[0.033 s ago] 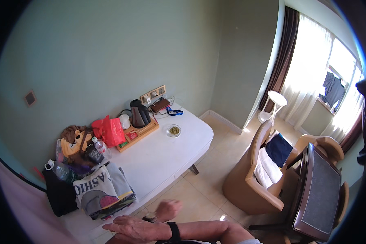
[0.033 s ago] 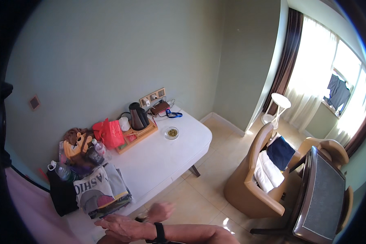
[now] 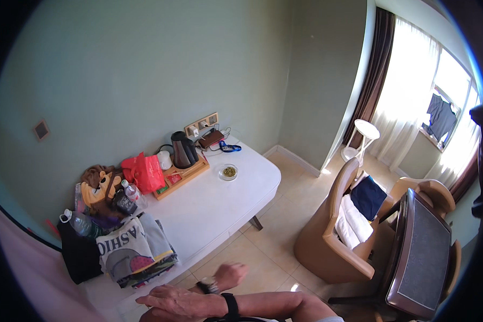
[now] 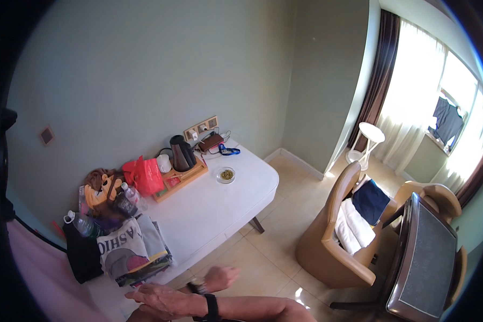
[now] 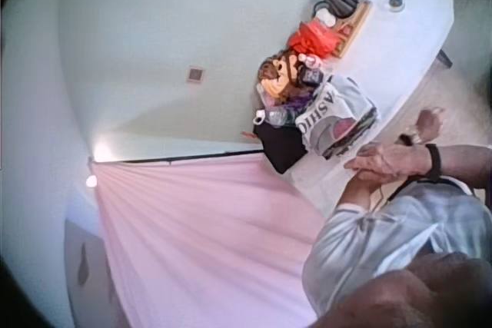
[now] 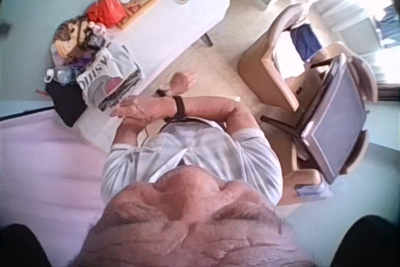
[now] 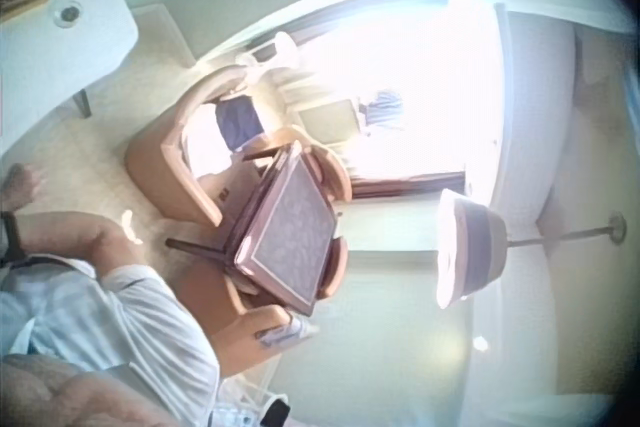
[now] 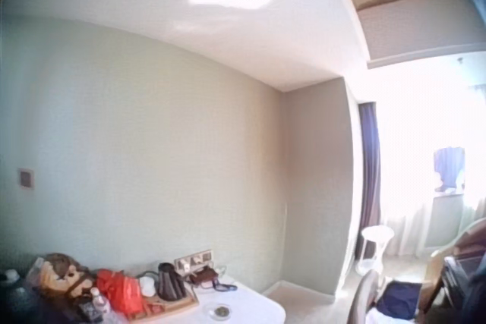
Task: The person folds several pieces of clothing on a dining table. They handle a white t-shirt, a dark blue pair of pants, and a light blue t-shirt, smoothing and folding each item before stacking them on a nearby side table.
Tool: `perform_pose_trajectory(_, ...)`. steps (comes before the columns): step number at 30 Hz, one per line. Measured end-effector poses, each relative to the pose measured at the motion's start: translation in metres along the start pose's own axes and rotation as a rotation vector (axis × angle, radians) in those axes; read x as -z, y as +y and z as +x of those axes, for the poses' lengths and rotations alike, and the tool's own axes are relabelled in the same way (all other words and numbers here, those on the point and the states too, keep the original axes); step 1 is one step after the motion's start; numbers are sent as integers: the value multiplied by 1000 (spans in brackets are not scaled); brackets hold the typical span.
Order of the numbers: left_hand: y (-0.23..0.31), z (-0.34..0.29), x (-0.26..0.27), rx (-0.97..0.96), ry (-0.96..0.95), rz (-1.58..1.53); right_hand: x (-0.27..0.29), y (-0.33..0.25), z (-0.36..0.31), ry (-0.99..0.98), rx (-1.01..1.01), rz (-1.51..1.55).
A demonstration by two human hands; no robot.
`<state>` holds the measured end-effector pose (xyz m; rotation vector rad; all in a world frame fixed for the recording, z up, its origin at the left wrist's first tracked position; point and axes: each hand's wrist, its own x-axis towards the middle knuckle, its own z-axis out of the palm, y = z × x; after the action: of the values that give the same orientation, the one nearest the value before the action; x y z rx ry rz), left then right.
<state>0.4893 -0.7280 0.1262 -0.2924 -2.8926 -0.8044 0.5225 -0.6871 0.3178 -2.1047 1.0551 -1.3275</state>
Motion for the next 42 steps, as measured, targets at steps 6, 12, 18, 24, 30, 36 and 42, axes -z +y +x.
perform_pose_trajectory(6, 35, 94, -120, -224, -365, 34, 54, -45, -76, 7, 15, 140)
perform_pose_trajectory(12, 65, 128, -172, -336, -633, 106, 103, -110, -121, 149, -177, 236)
perform_pose_trajectory(18, 78, 169, -194, -443, -796, 253, 122, -124, -145, 235, -278, 227)
perform_pose_trajectory(24, 71, 204, -224, -655, -738, 262, 146, -117, -156, 292, -423, 257)
perform_pose_trajectory(30, 66, 214, -234, -700, -796, 272, 175, -83, -132, 298, -508, 41)
perform_pose_trajectory(36, 47, 211, -236, -695, -858, 224, 203, -72, -117, 245, -565, 360)
perform_pose_trajectory(42, 57, 212, -246, -801, -888, 171, 209, -55, -126, 413, -579, 288)
